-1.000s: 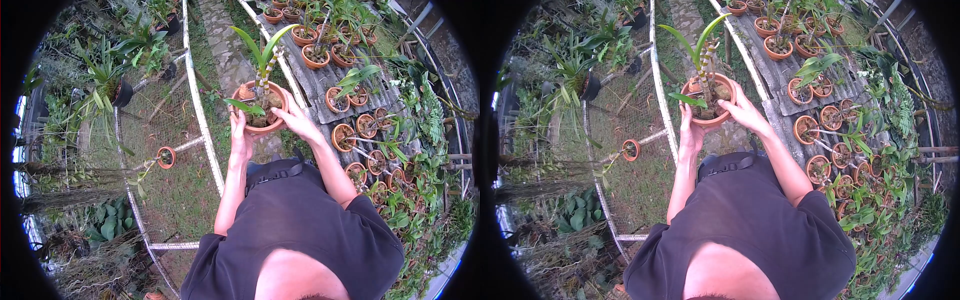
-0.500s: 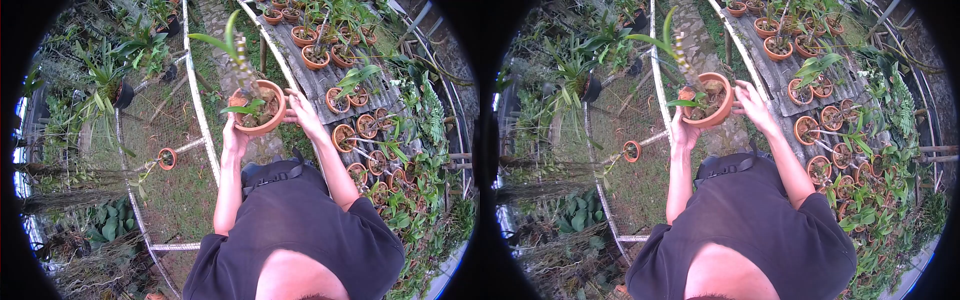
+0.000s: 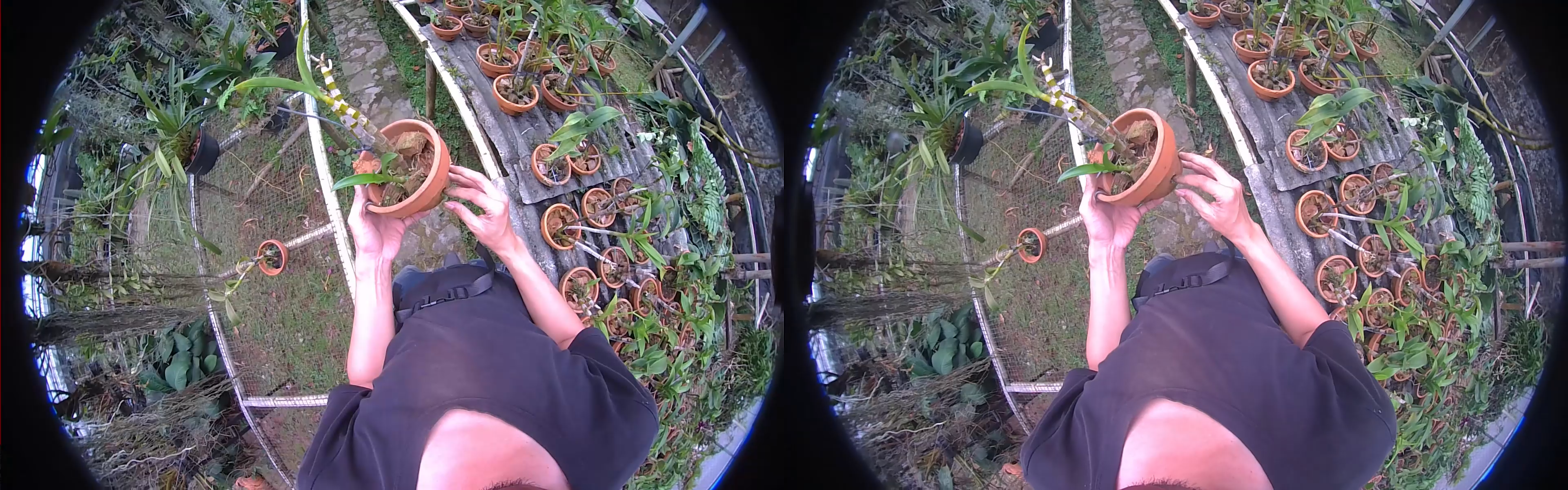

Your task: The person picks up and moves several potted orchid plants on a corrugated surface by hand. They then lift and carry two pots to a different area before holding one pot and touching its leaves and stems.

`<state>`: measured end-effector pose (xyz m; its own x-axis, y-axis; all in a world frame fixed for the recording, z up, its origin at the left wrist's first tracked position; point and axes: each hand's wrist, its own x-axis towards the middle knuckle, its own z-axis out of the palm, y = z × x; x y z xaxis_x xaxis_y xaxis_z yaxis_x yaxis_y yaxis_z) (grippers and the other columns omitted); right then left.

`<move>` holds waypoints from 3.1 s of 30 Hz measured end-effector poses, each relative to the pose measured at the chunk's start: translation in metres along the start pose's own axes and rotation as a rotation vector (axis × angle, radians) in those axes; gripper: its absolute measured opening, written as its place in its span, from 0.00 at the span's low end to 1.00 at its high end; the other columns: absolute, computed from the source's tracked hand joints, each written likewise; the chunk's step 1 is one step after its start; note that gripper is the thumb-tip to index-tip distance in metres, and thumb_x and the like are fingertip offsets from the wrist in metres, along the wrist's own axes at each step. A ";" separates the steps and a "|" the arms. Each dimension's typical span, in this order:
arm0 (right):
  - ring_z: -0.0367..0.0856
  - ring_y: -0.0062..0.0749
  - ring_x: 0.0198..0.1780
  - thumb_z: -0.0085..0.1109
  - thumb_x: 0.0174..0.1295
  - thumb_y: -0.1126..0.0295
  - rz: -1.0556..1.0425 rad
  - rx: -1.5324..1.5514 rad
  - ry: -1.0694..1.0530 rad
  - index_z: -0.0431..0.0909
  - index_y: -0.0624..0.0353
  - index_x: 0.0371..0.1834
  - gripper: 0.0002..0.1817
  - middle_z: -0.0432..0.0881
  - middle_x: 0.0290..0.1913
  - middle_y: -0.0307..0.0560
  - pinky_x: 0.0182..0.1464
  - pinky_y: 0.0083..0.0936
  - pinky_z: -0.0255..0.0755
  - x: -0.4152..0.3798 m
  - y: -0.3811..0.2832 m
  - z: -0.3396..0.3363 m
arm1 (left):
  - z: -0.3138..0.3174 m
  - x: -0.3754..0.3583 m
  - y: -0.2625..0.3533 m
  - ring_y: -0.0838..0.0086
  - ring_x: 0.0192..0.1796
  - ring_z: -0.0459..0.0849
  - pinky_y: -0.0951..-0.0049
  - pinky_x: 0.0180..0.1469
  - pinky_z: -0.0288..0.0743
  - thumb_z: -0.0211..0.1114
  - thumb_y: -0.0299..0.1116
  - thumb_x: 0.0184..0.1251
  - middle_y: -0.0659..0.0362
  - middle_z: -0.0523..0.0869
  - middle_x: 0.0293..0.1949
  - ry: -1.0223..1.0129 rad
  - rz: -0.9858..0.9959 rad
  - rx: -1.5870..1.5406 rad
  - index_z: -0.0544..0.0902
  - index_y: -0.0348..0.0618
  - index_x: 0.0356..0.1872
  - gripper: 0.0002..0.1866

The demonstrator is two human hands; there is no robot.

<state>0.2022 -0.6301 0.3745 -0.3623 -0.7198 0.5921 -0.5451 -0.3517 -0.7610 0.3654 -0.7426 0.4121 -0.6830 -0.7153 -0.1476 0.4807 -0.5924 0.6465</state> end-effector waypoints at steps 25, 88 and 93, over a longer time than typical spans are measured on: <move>0.79 0.40 0.53 0.60 0.61 0.77 0.115 0.070 0.236 0.79 0.64 0.37 0.03 0.77 0.52 0.53 0.57 0.34 0.72 -0.009 -0.004 0.019 | 0.011 -0.010 -0.006 0.51 0.62 0.77 0.46 0.50 0.82 0.39 0.62 0.73 0.47 0.69 0.67 -0.042 0.002 -0.001 0.55 0.49 0.73 0.36; 0.80 0.39 0.55 0.70 0.47 0.71 0.405 -0.117 -0.229 0.84 0.64 0.33 0.11 0.78 0.53 0.50 0.51 0.32 0.75 0.058 -0.031 -0.002 | -0.021 -0.009 -0.042 0.68 0.69 0.66 0.61 0.67 0.67 0.51 0.45 0.76 0.56 0.62 0.70 0.157 0.292 0.413 0.49 0.48 0.76 0.34; 0.78 0.38 0.52 0.71 0.49 0.69 0.532 -0.074 -0.333 0.84 0.67 0.35 0.14 0.76 0.51 0.52 0.51 0.31 0.72 0.061 -0.019 -0.009 | -0.021 -0.006 -0.041 0.67 0.69 0.67 0.62 0.67 0.64 0.51 0.46 0.76 0.55 0.65 0.69 0.139 0.263 0.387 0.51 0.46 0.75 0.33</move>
<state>0.1841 -0.6619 0.4275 -0.3495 -0.9368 0.0147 -0.4105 0.1390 -0.9012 0.3620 -0.7219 0.3709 -0.4734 -0.8806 -0.0235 0.3697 -0.2228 0.9020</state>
